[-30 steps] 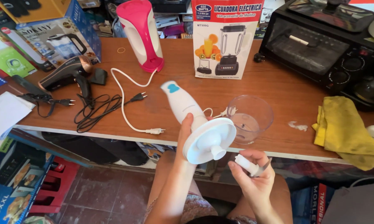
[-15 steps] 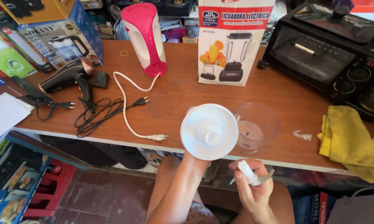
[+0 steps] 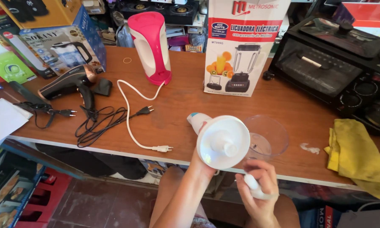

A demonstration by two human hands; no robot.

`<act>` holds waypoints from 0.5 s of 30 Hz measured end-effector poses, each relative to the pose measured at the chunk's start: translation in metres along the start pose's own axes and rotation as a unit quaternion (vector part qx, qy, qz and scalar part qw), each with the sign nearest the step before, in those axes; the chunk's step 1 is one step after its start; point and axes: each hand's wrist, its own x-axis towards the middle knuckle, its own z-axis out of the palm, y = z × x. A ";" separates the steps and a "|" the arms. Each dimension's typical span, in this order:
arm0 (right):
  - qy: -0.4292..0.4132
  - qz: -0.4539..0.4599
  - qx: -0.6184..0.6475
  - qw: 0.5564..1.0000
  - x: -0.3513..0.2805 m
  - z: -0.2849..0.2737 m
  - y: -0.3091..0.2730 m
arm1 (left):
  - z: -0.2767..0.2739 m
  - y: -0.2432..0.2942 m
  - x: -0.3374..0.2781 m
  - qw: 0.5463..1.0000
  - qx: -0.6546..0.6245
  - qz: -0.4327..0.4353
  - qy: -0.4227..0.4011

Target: Assembling a hand blender and plugging it into a power outlet

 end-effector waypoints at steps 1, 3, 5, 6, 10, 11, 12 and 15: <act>-0.002 0.001 -0.001 1.000 -0.001 0.001 0.003 | -0.001 -0.002 -0.001 1.000 0.001 0.000 0.007; 0.001 -0.013 0.005 1.000 -0.004 0.004 0.011 | -0.002 -0.006 -0.003 1.000 0.003 -0.001 0.020; -0.002 -0.043 0.001 0.999 0.004 0.008 0.002 | -0.004 -0.008 -0.004 0.999 0.004 -0.001 0.032; -0.004 -0.075 -0.001 0.997 0.009 0.010 -0.002 | -0.002 -0.011 -0.006 0.999 0.005 0.000 0.038; 0.004 -0.045 -0.014 0.999 0.000 0.017 0.006 | -0.012 -0.021 -0.002 0.994 0.049 0.058 0.072; 0.001 -0.016 0.007 1.000 -0.004 0.017 0.006 | -0.013 -0.022 -0.004 0.995 0.043 0.078 0.048; -0.002 0.013 0.027 1.000 -0.008 0.017 0.006 | -0.014 -0.023 -0.006 0.994 0.037 0.098 0.024; 0.013 0.024 0.137 0.990 -0.004 0.019 -0.007 | -0.013 -0.019 -0.014 0.988 0.096 0.123 -0.003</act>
